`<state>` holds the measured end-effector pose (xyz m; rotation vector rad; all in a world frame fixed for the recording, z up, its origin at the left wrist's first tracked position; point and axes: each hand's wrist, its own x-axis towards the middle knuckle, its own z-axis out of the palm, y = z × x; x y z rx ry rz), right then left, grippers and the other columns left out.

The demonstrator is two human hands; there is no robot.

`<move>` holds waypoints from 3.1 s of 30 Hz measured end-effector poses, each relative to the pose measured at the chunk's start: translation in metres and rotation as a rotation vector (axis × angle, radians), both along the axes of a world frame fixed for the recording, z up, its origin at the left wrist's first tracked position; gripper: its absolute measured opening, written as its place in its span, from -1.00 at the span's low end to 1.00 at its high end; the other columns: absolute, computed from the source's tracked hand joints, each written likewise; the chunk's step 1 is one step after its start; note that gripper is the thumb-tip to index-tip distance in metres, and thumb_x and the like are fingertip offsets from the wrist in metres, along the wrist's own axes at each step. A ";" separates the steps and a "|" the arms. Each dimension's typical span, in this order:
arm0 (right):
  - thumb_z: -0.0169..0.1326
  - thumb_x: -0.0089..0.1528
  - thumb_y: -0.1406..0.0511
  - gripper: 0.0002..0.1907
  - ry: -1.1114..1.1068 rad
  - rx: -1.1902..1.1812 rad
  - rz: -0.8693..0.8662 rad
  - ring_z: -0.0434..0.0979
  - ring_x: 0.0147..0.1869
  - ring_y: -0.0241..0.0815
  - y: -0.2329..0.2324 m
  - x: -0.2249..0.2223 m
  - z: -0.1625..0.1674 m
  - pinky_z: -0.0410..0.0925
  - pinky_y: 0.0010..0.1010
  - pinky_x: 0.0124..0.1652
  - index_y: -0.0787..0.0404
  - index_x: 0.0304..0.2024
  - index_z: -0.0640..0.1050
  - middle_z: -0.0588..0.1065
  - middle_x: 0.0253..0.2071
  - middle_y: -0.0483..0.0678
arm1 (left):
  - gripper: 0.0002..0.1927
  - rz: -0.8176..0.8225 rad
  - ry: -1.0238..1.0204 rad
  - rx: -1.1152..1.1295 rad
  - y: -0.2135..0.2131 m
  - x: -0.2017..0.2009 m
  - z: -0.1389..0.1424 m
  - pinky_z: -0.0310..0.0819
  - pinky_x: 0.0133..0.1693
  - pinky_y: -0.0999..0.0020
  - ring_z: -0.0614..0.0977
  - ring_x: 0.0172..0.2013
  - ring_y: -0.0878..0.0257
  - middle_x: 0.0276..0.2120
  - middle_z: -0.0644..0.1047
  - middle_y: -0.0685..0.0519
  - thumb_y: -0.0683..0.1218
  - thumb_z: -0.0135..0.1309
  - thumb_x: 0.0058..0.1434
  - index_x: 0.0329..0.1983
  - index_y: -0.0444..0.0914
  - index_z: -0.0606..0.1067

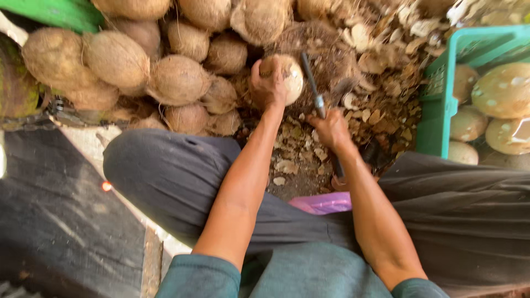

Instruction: The person sits on the ground beside a pile of husked and unhusked coconuts and uses a machete to chop and strip the fibrous husk off coconuts one at a time. Trimmed coconuts are placed into a green plastic crate, and the person picks up new unhusked coconuts to continue.

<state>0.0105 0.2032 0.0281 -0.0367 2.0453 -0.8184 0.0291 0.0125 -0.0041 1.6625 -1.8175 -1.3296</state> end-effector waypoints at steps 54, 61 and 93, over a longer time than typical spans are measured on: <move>0.15 0.29 0.18 -0.75 -0.061 -0.140 -0.081 0.40 -0.56 -0.29 0.001 0.007 0.001 0.36 -0.35 -0.52 0.27 -0.22 0.53 0.43 -0.54 -0.09 | -0.31 -0.152 -0.003 -0.123 -0.024 0.005 0.005 0.52 0.11 -0.03 0.61 0.10 -0.02 0.15 0.59 -0.02 0.43 0.09 0.09 0.17 0.00 0.56; 0.11 0.32 0.14 -0.72 0.092 -0.503 -0.315 0.34 -0.63 -0.31 -0.001 -0.001 0.026 0.35 -0.41 -0.63 0.19 -0.29 0.41 0.40 -0.55 -0.14 | -0.16 -0.101 -0.024 -0.122 -0.016 0.009 -0.001 0.44 0.02 -0.04 0.52 0.14 0.04 0.16 0.50 0.00 0.53 0.05 0.01 0.28 0.06 0.42; 0.13 0.34 0.27 -0.75 0.084 -0.546 -0.381 0.28 -0.65 -0.28 -0.012 0.023 0.009 0.31 -0.39 -0.64 0.21 -0.39 0.40 0.37 -0.58 -0.10 | -0.28 0.053 -0.069 -0.074 -0.001 0.004 0.000 0.48 -0.08 0.03 0.55 0.04 0.06 0.05 0.52 -0.01 0.49 0.03 0.06 0.15 0.02 0.46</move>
